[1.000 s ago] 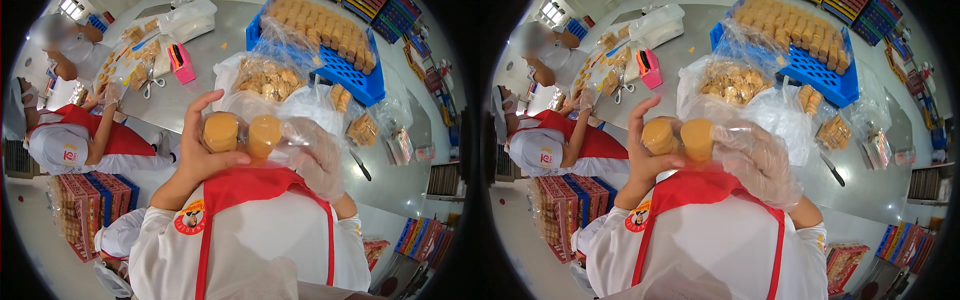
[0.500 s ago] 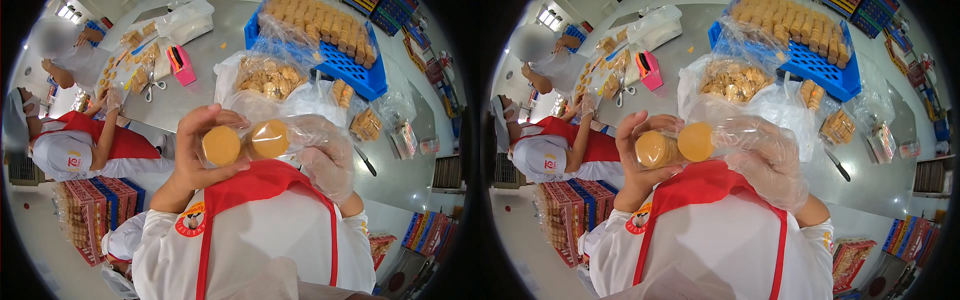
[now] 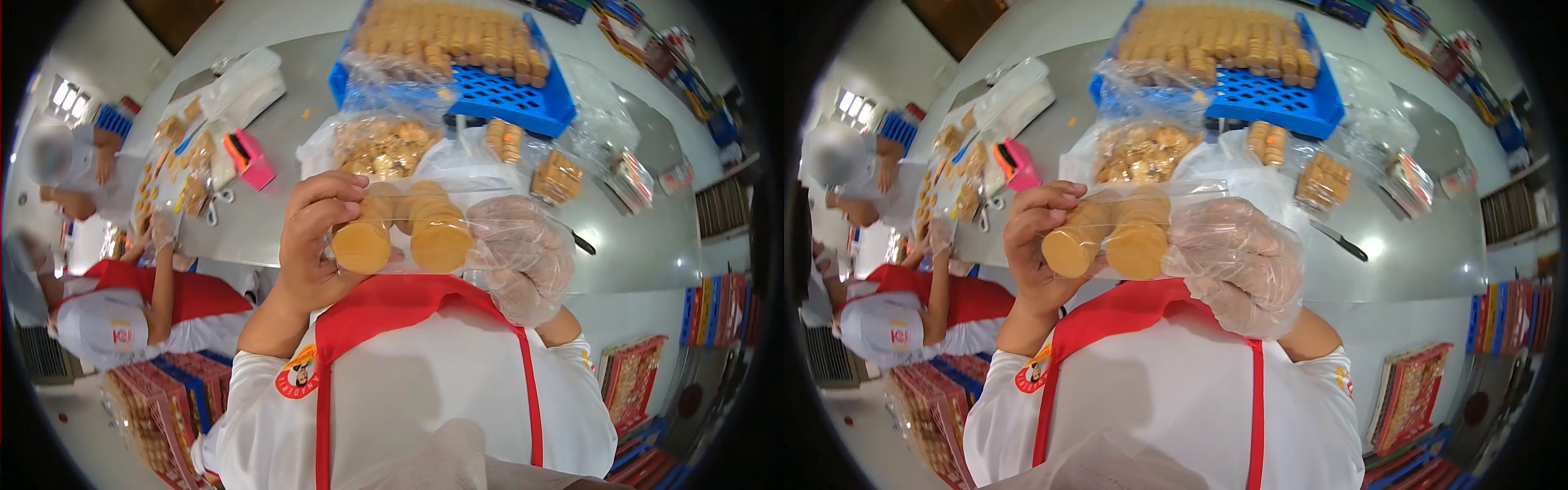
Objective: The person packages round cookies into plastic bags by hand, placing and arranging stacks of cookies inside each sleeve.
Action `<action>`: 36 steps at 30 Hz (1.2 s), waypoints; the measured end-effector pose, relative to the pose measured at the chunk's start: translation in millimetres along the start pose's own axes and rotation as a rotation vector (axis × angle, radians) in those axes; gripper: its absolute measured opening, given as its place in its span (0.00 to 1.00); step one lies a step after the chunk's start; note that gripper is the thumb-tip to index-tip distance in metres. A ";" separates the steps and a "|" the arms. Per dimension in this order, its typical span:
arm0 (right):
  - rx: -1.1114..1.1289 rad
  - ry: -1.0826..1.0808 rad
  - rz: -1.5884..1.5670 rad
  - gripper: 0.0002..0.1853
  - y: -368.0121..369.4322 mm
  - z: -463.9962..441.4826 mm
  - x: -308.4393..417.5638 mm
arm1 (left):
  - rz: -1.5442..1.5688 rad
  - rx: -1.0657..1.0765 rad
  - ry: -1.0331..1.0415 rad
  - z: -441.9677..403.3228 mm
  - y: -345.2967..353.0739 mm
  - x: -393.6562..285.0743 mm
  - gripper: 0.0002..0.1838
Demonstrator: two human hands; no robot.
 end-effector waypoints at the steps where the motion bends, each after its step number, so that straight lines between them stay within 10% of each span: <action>1: -0.023 -0.006 0.031 0.10 -5.3 3.9 3.3 | 0.026 0.007 0.010 -3.3 6.2 0.6 0.35; 23: -0.409 0.017 0.299 0.10 -43.2 74.1 70.8 | 0.470 0.245 0.192 -54.8 101.2 -9.4 0.36; 36: -0.247 0.197 0.431 0.14 -26.9 62.3 95.6 | 0.612 0.309 0.181 -51.5 92.5 -12.8 0.37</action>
Point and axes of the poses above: each hand's wrist, its own z-axis away from the middle knuckle, its own y-axis out of the palm, x = y × z, the point moved 2 cm from there along -z, towards the middle knuckle, and after that the axes turned 4 degrees about -z, right-handed, at the moved point
